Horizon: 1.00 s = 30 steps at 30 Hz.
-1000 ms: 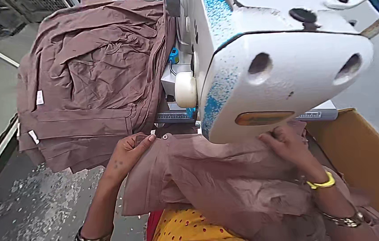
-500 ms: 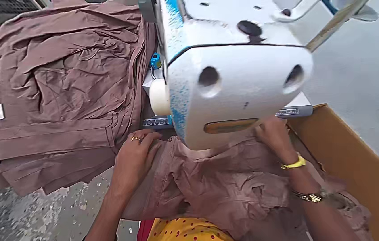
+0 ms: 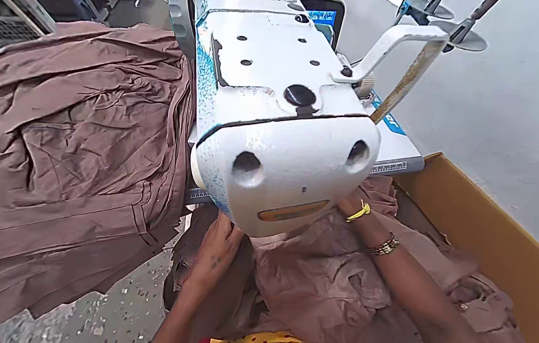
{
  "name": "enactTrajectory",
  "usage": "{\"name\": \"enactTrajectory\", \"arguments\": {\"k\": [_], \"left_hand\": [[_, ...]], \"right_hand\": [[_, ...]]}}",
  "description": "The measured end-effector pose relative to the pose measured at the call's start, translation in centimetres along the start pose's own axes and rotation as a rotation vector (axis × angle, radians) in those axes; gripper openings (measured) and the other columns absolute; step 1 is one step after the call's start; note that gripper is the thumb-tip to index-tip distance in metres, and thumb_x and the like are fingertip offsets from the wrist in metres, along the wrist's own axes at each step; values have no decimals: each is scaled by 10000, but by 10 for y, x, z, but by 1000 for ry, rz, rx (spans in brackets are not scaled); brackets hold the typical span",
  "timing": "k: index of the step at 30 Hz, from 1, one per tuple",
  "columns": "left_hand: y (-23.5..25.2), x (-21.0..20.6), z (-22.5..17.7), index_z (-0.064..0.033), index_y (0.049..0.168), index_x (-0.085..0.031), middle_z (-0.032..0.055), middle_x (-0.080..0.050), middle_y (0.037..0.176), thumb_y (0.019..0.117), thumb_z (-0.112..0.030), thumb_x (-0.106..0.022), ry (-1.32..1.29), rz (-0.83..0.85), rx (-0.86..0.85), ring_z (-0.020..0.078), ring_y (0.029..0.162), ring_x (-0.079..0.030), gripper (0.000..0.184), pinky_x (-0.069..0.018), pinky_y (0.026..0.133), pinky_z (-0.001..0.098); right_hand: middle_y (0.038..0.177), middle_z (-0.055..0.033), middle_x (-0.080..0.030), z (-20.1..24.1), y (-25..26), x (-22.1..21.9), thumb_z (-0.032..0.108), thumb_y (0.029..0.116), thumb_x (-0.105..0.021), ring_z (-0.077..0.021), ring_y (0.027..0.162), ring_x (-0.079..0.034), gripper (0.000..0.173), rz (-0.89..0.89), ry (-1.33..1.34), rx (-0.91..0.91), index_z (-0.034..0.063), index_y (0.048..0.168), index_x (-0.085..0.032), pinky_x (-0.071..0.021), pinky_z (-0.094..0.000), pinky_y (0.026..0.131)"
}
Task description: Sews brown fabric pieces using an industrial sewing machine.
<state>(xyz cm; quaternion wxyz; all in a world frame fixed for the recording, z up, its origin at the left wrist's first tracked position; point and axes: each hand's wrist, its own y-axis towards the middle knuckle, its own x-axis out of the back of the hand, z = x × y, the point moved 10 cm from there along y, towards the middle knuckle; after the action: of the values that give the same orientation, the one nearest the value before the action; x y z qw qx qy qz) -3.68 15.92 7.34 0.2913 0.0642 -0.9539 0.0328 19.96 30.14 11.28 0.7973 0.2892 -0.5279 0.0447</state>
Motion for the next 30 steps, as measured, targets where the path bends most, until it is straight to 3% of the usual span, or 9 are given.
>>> {"name": "enactTrajectory", "arguments": {"k": [2,7,9,13,16,20,24,27,30], "left_hand": [[1,2,0,-18,1447,-473,101,-672,1016,1019,-359,-458,-7,-21,24,177,966,-651,548,-519,884,424],[7,1,5,-37,1318,-519,23,-605,899,1020,-386,-491,-54,-5,32,94,839,-600,459,-508,786,329],[11,3,6,-69,1168,-576,-18,-578,848,1016,-363,-517,-87,1,24,49,779,-567,336,-484,734,284],[-19,13,-28,-95,673,-587,-46,-487,565,985,-349,-594,-49,-32,-245,9,523,-461,402,-387,507,222],[-44,6,-50,-120,686,-570,-54,-450,549,1018,-415,-581,-37,67,-401,16,489,-409,444,-331,466,207],[-51,18,-51,-140,830,-704,-69,-579,629,1010,-475,-583,2,16,-421,-14,558,-502,399,-419,531,189],[-61,38,-53,-112,896,-726,-50,-665,718,1026,-393,-601,-122,28,-533,-64,658,-570,334,-460,616,120],[-55,71,-31,-133,934,-754,-72,-743,856,1025,-411,-594,-109,-21,-521,-87,813,-654,334,-535,759,120],[-40,109,22,-101,883,-766,-78,-728,834,993,-417,-610,60,-194,-329,-123,765,-610,369,-496,722,101]], "right_hand": [[1058,-227,-699,-11,-6,9,237,1006,-625,-397,1026,-683,273,-56,103,-70,-10,1038,-736,-542,-532,881],[861,-159,-709,0,-22,46,102,943,-677,-219,743,-672,151,-161,303,-91,-41,965,-720,-549,-395,723],[801,-93,-691,13,-20,52,136,923,-701,-115,670,-606,147,-166,325,-80,-9,936,-725,-508,-294,654],[741,-122,-691,91,-37,70,176,917,-675,-217,696,-695,186,-311,163,336,18,820,-691,-568,-355,629],[728,-70,-665,155,-69,53,187,1016,-534,-222,727,-664,238,-278,54,710,97,844,-671,-532,-337,686],[930,-156,-774,156,-53,41,152,971,-632,-309,916,-760,195,-12,176,514,20,900,-757,-603,-452,784],[974,-31,-718,147,-69,25,418,1061,-521,-104,980,-670,329,223,746,472,100,1063,-605,-520,-285,902],[804,-4,-659,135,-68,21,431,1002,-624,-63,780,-616,366,232,773,293,65,1011,-625,-503,-274,791],[782,-38,-658,105,-47,13,367,900,-717,-121,739,-622,370,194,544,62,19,1006,-646,-495,-348,715]]}}
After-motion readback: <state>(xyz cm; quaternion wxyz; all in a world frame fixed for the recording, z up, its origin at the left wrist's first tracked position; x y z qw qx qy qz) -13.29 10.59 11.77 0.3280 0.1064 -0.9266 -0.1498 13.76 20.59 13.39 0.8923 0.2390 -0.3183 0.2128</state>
